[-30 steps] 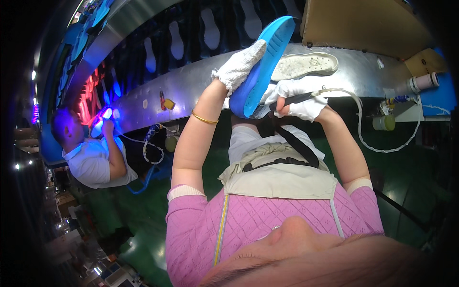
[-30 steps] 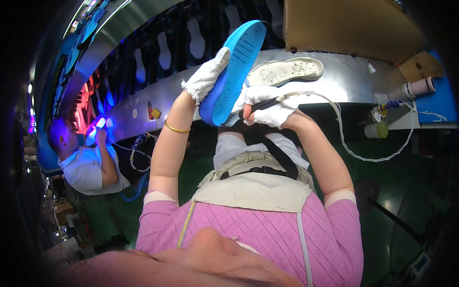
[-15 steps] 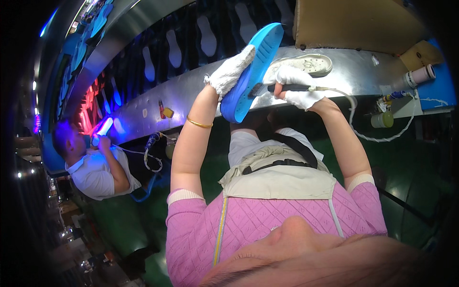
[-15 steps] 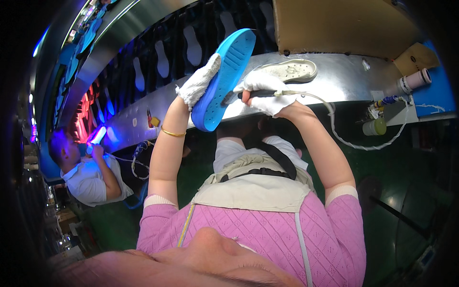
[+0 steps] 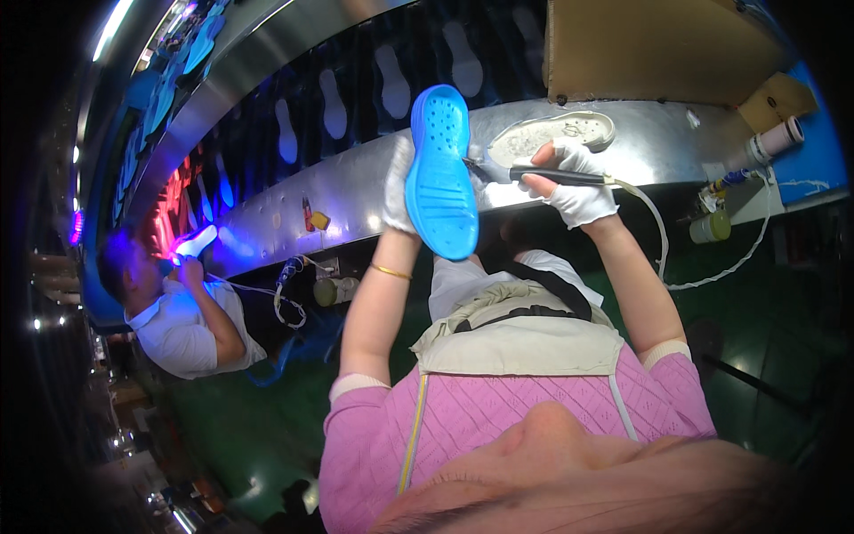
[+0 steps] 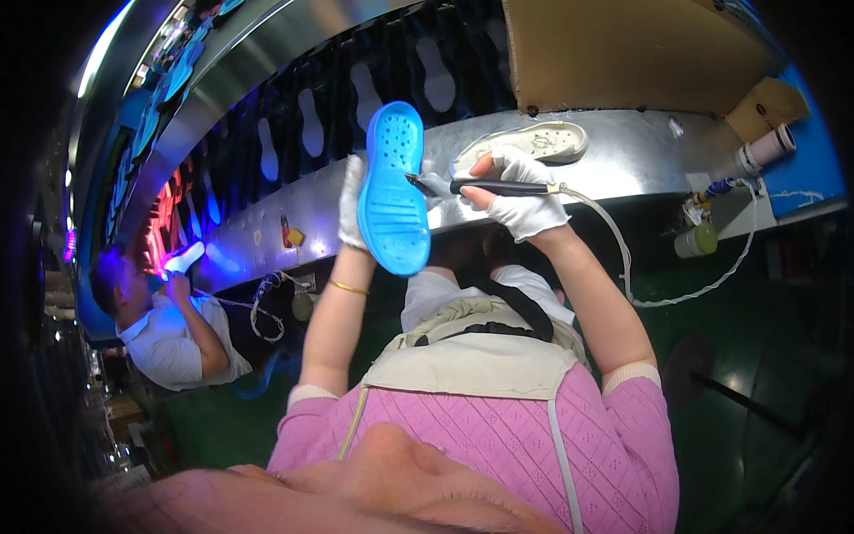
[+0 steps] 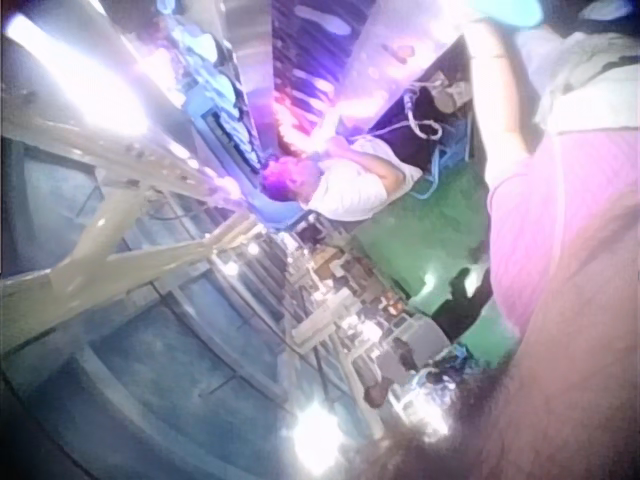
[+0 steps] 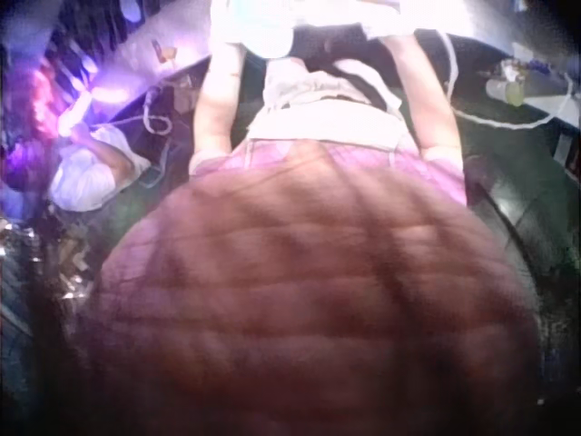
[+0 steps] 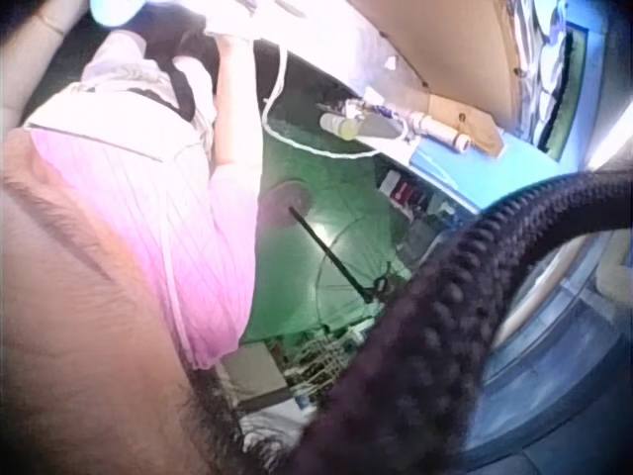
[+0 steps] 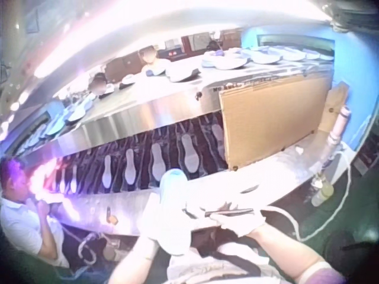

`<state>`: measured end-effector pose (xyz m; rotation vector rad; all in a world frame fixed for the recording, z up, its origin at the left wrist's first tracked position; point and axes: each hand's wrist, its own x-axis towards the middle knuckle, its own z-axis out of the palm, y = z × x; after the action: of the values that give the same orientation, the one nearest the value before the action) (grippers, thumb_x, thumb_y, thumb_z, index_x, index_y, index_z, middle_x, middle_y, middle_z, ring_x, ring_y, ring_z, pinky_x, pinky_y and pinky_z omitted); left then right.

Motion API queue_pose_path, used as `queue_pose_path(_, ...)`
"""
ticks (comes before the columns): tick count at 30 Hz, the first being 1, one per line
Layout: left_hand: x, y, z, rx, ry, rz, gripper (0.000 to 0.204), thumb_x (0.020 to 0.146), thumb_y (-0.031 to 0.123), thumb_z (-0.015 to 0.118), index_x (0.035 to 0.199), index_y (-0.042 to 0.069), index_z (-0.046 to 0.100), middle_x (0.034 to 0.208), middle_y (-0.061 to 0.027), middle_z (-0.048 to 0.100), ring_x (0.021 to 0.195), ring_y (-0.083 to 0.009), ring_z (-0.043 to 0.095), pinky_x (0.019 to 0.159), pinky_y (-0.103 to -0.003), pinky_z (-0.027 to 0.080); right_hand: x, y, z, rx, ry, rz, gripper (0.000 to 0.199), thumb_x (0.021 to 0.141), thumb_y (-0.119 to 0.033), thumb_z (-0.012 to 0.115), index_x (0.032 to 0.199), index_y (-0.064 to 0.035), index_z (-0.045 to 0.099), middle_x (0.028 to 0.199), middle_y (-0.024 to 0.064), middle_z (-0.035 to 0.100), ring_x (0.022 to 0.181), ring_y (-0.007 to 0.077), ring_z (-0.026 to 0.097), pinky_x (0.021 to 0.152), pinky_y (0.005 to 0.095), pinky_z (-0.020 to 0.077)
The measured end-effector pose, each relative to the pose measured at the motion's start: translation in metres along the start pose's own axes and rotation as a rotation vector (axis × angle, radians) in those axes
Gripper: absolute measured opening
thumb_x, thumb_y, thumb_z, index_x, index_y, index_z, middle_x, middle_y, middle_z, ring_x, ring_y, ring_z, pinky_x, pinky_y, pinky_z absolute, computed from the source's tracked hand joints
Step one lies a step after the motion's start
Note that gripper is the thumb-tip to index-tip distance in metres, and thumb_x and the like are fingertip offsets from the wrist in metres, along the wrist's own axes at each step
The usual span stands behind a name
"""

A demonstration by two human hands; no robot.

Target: The person applies adhesive across shoe insoles using an applicator tool and places them onto an upper conveyor belt.

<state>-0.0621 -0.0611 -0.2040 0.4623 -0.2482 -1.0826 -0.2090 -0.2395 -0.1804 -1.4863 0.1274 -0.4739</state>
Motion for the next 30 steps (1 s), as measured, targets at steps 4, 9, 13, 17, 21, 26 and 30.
queue_pose_path(4, -0.007, -0.046, 0.024, -0.188, -0.013, 0.015, 0.060, 0.088, 0.043, 0.050, 0.131, 0.004, 0.038, 0.121, -0.0195, 0.051, 0.107, -0.0322, 0.054, 0.092, -0.048, 0.045, 0.011, -0.002, 0.003, 0.223, 0.090, -0.114, 0.017, 0.076, -0.001, 0.067, 0.087, -0.0033, 0.055, 0.078, 0.0056, 0.062, 0.068, 0.0092, 0.059, 0.064, 0.0229, 0.0487)
queue_pose_path(9, -0.012, -0.063, 0.022, -0.004, 0.098, 0.050, 0.069, 0.083, 0.055, 0.051, 0.130, 0.006, 0.037, 0.120, -0.0148, 0.051, 0.109, -0.0267, 0.052, 0.093, -0.042, 0.045, 0.009, -0.007, 0.019, -0.141, 0.049, -0.269, 0.015, 0.075, 0.000, 0.066, 0.086, -0.0030, 0.057, 0.071, 0.0037, 0.060, 0.060, 0.0081, 0.058, 0.057, 0.0218, 0.0471)
queue_pose_path(13, -0.011, -0.055, 0.018, -0.100, 0.149, 0.153, 0.075, 0.080, 0.062, 0.050, 0.130, 0.008, 0.036, 0.121, -0.0134, 0.048, 0.107, -0.0249, 0.051, 0.091, -0.040, 0.046, -0.013, -0.020, 0.028, 0.242, -0.125, 0.032, 0.015, 0.076, 0.000, 0.063, 0.089, -0.0026, 0.056, 0.072, 0.0038, 0.060, 0.063, 0.0076, 0.057, 0.059, 0.0209, 0.0458)
queue_pose_path(17, -0.003, -0.050, 0.028, 0.093, 0.219, 0.200, 0.076, 0.081, 0.064, 0.047, 0.130, 0.008, 0.036, 0.121, -0.0143, 0.048, 0.108, -0.0258, 0.051, 0.092, -0.040, 0.046, -0.010, -0.007, 0.028, -0.110, -0.122, -0.263, 0.019, 0.079, -0.001, 0.062, 0.097, -0.0043, 0.054, 0.078, 0.0035, 0.059, 0.065, 0.0068, 0.056, 0.058, 0.0199, 0.0459)
queue_pose_path(21, -0.001, -0.039, 0.022, -0.026, 0.228, 0.249, 0.074, 0.082, 0.066, 0.040, 0.129, 0.009, 0.038, 0.119, -0.0157, 0.050, 0.107, -0.0296, 0.052, 0.091, -0.044, 0.046, -0.022, -0.017, 0.033, -0.148, -0.224, -0.198, 0.022, 0.075, -0.001, 0.065, 0.096, -0.0051, 0.058, 0.076, 0.0065, 0.061, 0.065, 0.0126, 0.058, 0.061, 0.0242, 0.0469)
queue_pose_path(26, 0.004, -0.027, 0.021, -0.251, 0.069, 0.221, 0.072, 0.083, 0.066, 0.039, 0.127, 0.009, 0.041, 0.117, -0.0158, 0.052, 0.103, -0.0292, 0.054, 0.089, -0.046, 0.047, -0.022, -0.018, 0.037, -0.303, -0.216, -0.251, 0.018, 0.075, -0.003, 0.065, 0.092, -0.0040, 0.059, 0.075, 0.0058, 0.060, 0.065, 0.0134, 0.057, 0.061, 0.0258, 0.0473)
queue_pose_path(30, 0.004, -0.019, 0.012, -0.056, 0.076, 0.229, 0.075, 0.082, 0.068, 0.038, 0.127, 0.008, 0.040, 0.118, -0.0163, 0.052, 0.103, -0.0292, 0.054, 0.089, -0.045, 0.047, -0.024, -0.019, 0.035, -0.188, -0.317, -0.076, 0.016, 0.077, -0.002, 0.065, 0.092, -0.0046, 0.059, 0.076, 0.0048, 0.060, 0.069, 0.0115, 0.057, 0.064, 0.0251, 0.0482)
